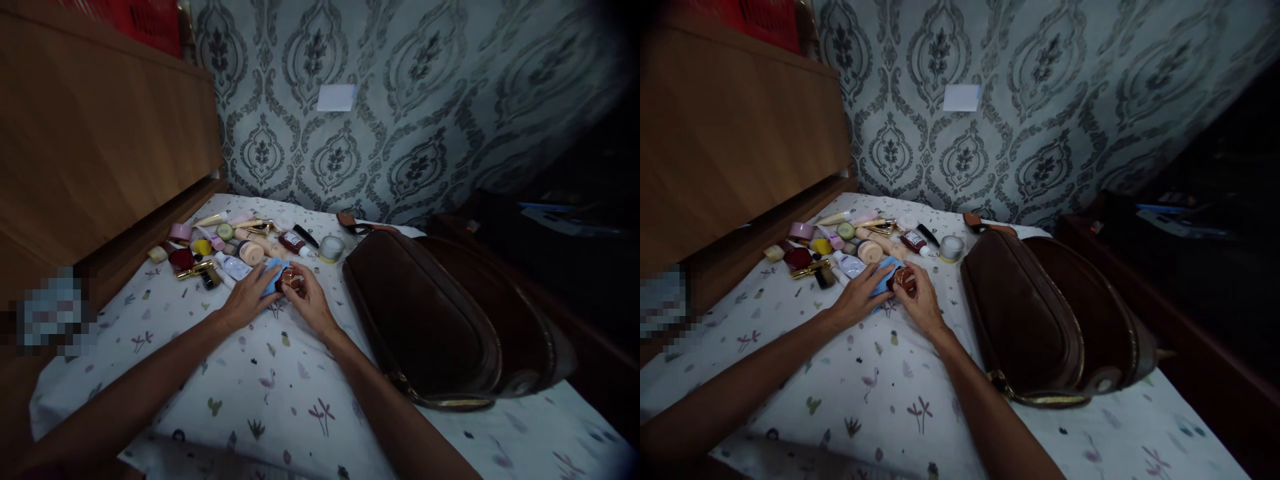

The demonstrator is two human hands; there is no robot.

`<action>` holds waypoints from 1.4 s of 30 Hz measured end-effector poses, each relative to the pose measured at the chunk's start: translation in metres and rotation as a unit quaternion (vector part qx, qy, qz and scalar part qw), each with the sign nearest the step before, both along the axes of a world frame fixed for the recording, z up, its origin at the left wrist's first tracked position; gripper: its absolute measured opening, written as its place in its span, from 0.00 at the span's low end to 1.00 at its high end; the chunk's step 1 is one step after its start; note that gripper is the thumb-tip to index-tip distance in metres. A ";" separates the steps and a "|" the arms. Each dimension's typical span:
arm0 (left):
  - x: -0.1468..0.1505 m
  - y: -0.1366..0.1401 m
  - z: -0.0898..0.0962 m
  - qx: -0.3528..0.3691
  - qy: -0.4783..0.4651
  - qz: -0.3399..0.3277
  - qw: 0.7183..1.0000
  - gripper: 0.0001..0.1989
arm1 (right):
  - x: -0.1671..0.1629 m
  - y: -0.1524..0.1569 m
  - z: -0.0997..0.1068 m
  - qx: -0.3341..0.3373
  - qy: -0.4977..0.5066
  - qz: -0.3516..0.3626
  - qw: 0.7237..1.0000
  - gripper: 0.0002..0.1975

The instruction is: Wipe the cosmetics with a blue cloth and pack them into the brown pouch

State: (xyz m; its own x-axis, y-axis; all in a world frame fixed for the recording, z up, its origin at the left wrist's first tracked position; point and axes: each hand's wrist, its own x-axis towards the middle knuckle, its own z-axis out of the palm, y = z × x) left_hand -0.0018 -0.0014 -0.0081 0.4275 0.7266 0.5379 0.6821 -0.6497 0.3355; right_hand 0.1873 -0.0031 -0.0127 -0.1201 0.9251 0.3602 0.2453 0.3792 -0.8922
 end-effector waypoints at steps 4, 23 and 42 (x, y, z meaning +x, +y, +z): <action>0.000 0.000 0.000 0.004 0.002 0.011 1.000 0.25 | 0.001 0.000 -0.002 0.011 -0.005 0.004 1.000 0.26; 0.002 -0.001 0.002 0.006 0.009 0.036 0.999 0.20 | 0.003 0.005 -0.004 0.049 -0.061 -0.051 0.996 0.28; 0.001 -0.024 0.019 -0.046 0.049 -0.099 0.993 0.27 | 0.022 -0.050 0.007 -0.056 -0.031 -0.043 0.997 0.25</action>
State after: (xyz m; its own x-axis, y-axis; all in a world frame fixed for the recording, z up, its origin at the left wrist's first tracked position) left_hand -0.0005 -0.0257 0.0110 0.6135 0.6672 0.4225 0.5763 -0.7440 0.3380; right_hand 0.2093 -0.0536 -0.0054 -0.0582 0.9670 0.2480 0.3293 0.2531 -0.9097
